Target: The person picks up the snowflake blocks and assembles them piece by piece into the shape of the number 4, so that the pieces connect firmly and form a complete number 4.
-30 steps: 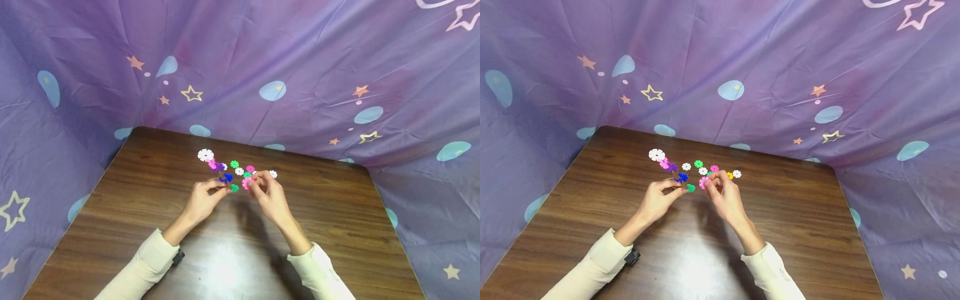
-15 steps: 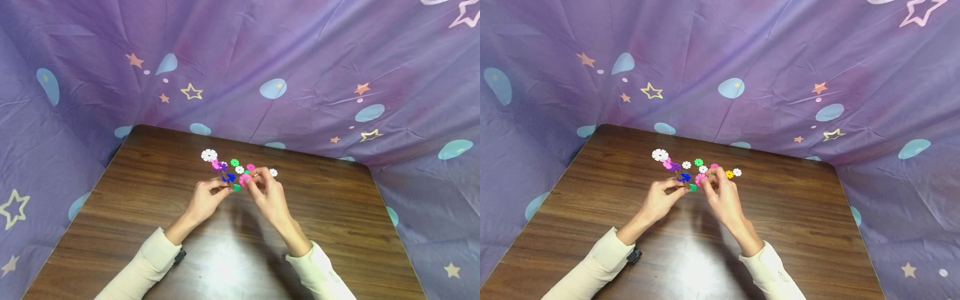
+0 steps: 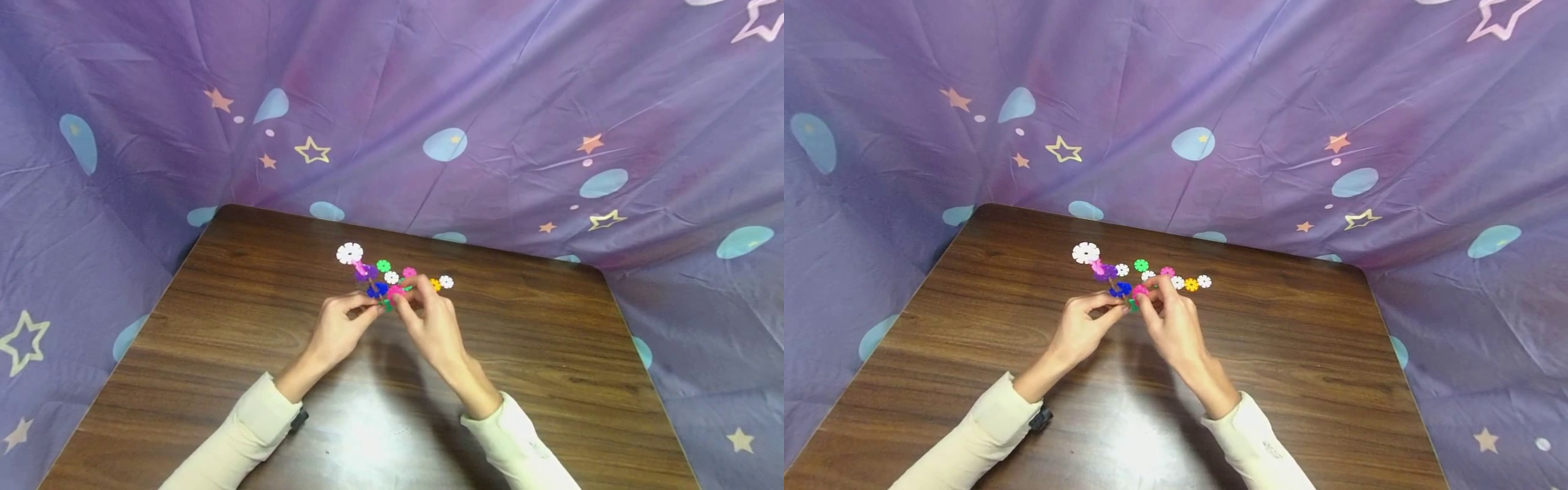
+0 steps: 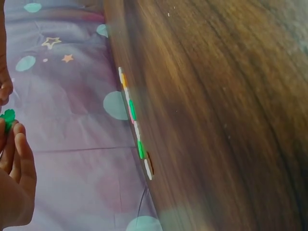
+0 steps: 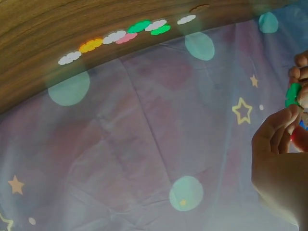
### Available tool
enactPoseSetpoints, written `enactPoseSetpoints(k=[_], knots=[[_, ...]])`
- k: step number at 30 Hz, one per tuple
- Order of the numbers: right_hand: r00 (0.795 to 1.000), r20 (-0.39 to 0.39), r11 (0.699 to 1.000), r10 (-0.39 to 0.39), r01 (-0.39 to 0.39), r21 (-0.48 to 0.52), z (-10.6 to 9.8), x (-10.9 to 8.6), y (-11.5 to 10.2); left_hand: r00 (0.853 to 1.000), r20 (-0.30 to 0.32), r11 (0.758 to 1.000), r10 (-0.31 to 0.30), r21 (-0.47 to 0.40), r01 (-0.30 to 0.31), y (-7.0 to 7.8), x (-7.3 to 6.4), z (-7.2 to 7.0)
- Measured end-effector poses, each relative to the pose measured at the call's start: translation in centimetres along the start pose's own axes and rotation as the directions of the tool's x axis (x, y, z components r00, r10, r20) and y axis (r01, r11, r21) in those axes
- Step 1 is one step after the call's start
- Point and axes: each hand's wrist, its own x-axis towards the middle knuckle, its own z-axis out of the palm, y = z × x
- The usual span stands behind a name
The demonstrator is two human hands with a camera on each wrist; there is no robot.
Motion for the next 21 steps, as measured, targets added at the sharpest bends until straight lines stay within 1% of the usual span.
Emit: enactPoseSetpoints(k=[4,8,11,15,18,21], knots=[[0.999,-0.014,0.999,-0.034,0.033,-0.025,0.2,0.1,-0.4,0.998,-0.048,0.999,0.04,0.017,-0.04,0.2,0.0,0.1],[0.999,-0.024,0.999,-0.044,0.043,-0.033,0.4,0.1,-0.7,0.992,-0.097,0.997,0.08,0.0,-0.081,0.1,-0.2,0.4],[0.998,-0.031,0.999,-0.048,0.047,-0.027,0.5,0.2,-0.8,0.985,-0.136,0.994,0.103,-0.012,-0.106,-0.1,-0.3,0.7],[0.997,-0.028,0.995,-0.075,0.073,-0.064,0.6,0.4,-1.0,0.973,-0.189,0.989,0.134,-0.039,-0.144,-0.3,-0.3,1.1],[0.996,-0.018,0.991,-0.089,0.087,-0.1,0.6,0.5,-1.2,0.968,-0.208,0.987,0.139,-0.056,-0.154,-0.4,-0.3,1.2],[0.996,-0.014,0.989,-0.091,0.089,-0.115,0.5,0.6,-1.3,0.968,-0.211,0.987,0.138,-0.053,-0.153,-0.3,-0.3,1.2]])
